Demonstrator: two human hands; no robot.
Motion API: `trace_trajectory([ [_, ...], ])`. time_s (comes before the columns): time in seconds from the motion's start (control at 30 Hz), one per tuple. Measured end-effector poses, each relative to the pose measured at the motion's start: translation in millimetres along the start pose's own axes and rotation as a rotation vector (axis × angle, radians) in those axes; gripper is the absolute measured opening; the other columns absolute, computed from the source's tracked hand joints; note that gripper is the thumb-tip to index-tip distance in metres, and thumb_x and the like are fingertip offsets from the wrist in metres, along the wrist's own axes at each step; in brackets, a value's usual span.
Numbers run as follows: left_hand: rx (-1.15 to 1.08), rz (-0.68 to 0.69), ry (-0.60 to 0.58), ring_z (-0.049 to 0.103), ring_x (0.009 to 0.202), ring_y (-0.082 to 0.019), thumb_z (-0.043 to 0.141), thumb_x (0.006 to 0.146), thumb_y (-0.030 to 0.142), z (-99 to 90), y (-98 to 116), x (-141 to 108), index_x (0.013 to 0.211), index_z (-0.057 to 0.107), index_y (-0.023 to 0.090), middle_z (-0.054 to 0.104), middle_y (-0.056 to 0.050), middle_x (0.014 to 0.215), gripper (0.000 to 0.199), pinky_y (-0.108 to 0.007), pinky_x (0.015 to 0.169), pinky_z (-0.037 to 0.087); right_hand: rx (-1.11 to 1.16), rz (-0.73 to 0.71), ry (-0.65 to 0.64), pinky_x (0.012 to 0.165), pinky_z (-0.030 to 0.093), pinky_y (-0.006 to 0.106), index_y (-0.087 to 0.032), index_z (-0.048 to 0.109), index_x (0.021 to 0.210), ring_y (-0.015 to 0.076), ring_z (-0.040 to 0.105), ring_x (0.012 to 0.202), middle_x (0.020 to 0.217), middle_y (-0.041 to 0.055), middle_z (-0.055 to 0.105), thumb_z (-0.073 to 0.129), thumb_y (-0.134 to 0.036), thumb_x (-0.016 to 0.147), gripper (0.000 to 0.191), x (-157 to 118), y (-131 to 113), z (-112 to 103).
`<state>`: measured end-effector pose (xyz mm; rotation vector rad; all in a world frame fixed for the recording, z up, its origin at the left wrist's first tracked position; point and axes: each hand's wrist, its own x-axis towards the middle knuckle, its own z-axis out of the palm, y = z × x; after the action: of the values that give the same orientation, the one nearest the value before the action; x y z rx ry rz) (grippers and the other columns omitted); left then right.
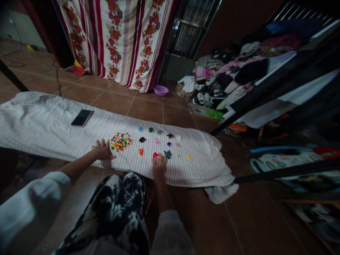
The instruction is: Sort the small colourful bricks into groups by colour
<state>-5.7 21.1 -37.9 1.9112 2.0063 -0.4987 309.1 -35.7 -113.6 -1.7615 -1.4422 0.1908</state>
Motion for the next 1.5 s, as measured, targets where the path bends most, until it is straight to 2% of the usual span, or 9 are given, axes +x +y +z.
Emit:
trace_trajectory([
  [0.23, -0.009, 0.004, -0.006, 0.001, 0.139, -0.051, 0.043, 0.066, 0.081, 0.6, 0.0, -0.4, 0.149, 0.005, 0.004, -0.001, -0.027, 0.155, 0.119, -0.064, 0.105, 0.021, -0.034, -0.025, -0.031, 0.080, 0.051, 0.039, -0.014, 0.058, 0.107, 0.0187, 0.056, 0.076, 0.097, 0.0121, 0.056, 0.051, -0.028, 0.081, 0.031, 4.8, 4.3, 0.2],
  [0.43, 0.007, -0.001, -0.013, 0.002, 0.140, -0.050, 0.042, 0.063, 0.083, -0.5, -0.5, -0.5, 0.149, 0.003, 0.006, -0.001, -0.026, 0.156, 0.122, -0.064, 0.105, 0.020, 0.012, -0.094, -0.005, 0.073, 0.052, 0.034, -0.013, 0.060, 0.105, 0.0166, 0.055, 0.072, 0.094, 0.0105, 0.057, 0.046, -0.029, 0.082, 0.030, 2.9, 2.9, -2.9],
  [0.67, -0.008, -0.005, -0.034, -0.001, 0.140, -0.049, 0.045, 0.064, 0.081, -6.5, 1.6, -4.8, 0.149, 0.004, 0.006, -0.002, -0.025, 0.156, 0.120, -0.063, 0.106, 0.021, 0.003, -0.163, 0.063, 0.076, 0.050, 0.034, -0.016, 0.062, 0.105, 0.0177, 0.055, 0.077, 0.096, 0.0107, 0.058, 0.044, -0.030, 0.086, 0.029, 3.2, -20.4, -8.7],
  [0.73, -0.016, -0.011, -0.039, -0.001, 0.140, -0.049, 0.047, 0.063, 0.081, -7.3, 2.3, -4.8, 0.149, 0.004, 0.007, -0.002, -0.025, 0.156, 0.121, -0.064, 0.105, 0.020, 0.043, -0.195, 0.024, 0.077, 0.050, 0.033, -0.015, 0.063, 0.103, 0.0182, 0.056, 0.081, 0.096, 0.0109, 0.058, 0.043, -0.029, 0.087, 0.029, 3.6, -32.8, -5.5],
  [0.87, -0.004, -0.028, -0.050, -0.001, 0.140, -0.049, 0.049, 0.062, 0.080, -6.2, 2.7, -2.5, 0.149, 0.003, 0.009, -0.002, -0.022, 0.156, 0.122, -0.064, 0.105, 0.021, 0.106, -0.227, -0.144, 0.081, 0.049, 0.032, -0.018, 0.067, 0.098, 0.0179, 0.058, 0.086, 0.096, 0.0089, 0.061, 0.043, -0.027, 0.089, 0.027, 5.0, -59.6, 10.6],
  [1.03, 0.008, -0.021, -0.034, 0.000, 0.140, -0.049, 0.046, 0.062, 0.082, -2.3, 1.4, 0.6, 0.149, 0.002, 0.009, -0.001, -0.022, 0.157, 0.122, -0.063, 0.105, 0.022, 0.047, -0.272, -0.342, 0.082, 0.048, 0.029, -0.023, 0.068, 0.101, 0.0168, 0.059, 0.088, 0.097, 0.0056, 0.062, 0.045, -0.023, 0.089, 0.026, 12.3, -89.2, 39.7],
  [1.2, 0.019, -0.002, -0.007, 0.000, 0.140, -0.049, 0.043, 0.064, 0.082, -0.8, 1.1, 0.4, 0.149, 0.003, 0.008, 0.000, -0.023, 0.156, 0.120, -0.062, 0.105, 0.022, -0.019, -0.311, -0.449, 0.084, 0.046, 0.027, -0.025, 0.068, 0.102, 0.0163, 0.058, 0.093, 0.099, 0.0046, 0.061, 0.047, -0.018, 0.088, 0.026, 26.5, -113.8, 64.3],
  [1.37, 0.016, -0.010, -0.029, -0.001, 0.140, -0.049, 0.044, 0.064, 0.082, -2.0, 2.4, -0.5, 0.149, 0.004, 0.008, -0.002, -0.023, 0.156, 0.120, -0.063, 0.105, 0.020, -0.120, -0.311, -0.548, 0.085, 0.043, 0.026, -0.023, 0.069, 0.099, 0.0159, 0.056, 0.095, 0.101, 0.0051, 0.059, 0.047, -0.015, 0.088, 0.026, 38.7, -133.1, 73.3],
  [1.5, 0.026, -0.008, -0.014, -0.001, 0.140, -0.049, 0.043, 0.067, 0.080, -1.5, 3.1, -0.8, 0.149, 0.004, 0.008, -0.002, -0.023, 0.156, 0.117, -0.063, 0.105, 0.020, -0.211, -0.305, -0.600, 0.084, 0.042, 0.026, -0.023, 0.067, 0.102, 0.0165, 0.055, 0.096, 0.103, 0.0060, 0.058, 0.049, -0.016, 0.087, 0.024, 42.2, -139.2, 73.8],
])
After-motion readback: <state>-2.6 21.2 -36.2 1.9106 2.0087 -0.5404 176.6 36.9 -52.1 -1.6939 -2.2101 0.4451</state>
